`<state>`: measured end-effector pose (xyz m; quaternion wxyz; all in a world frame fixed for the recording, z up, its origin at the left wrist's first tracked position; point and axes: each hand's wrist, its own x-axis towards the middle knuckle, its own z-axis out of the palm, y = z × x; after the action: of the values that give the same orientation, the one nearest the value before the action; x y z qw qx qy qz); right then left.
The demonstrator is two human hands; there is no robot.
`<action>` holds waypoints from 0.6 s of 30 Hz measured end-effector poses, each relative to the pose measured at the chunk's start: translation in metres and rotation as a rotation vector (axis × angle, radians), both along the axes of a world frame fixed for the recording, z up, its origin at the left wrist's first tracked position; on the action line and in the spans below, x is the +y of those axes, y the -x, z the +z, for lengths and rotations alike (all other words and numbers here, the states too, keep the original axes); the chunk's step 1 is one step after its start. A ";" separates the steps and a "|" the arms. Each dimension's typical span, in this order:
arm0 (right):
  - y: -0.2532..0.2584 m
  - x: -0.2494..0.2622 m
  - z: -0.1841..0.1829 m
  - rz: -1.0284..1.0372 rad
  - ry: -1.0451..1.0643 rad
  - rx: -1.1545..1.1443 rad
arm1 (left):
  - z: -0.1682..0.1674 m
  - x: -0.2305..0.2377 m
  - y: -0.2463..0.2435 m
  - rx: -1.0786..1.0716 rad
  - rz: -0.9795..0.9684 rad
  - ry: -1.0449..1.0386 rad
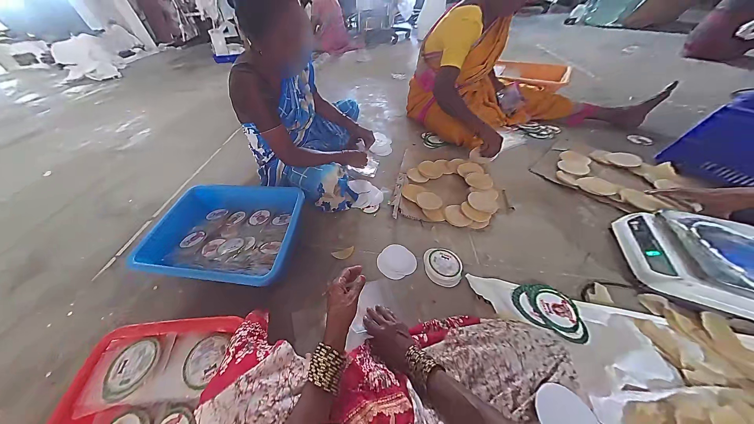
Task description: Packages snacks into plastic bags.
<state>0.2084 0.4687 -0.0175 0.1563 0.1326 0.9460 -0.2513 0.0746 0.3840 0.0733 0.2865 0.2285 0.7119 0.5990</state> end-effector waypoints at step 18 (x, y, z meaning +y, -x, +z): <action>-0.049 0.024 0.115 -0.782 1.090 0.754 | 0.002 -0.009 -0.014 -0.018 -0.106 -0.262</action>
<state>0.2576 0.4930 0.0977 -0.2336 0.2671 0.5621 -0.7471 0.0884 0.3754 0.0754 0.2921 0.2957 0.6120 0.6729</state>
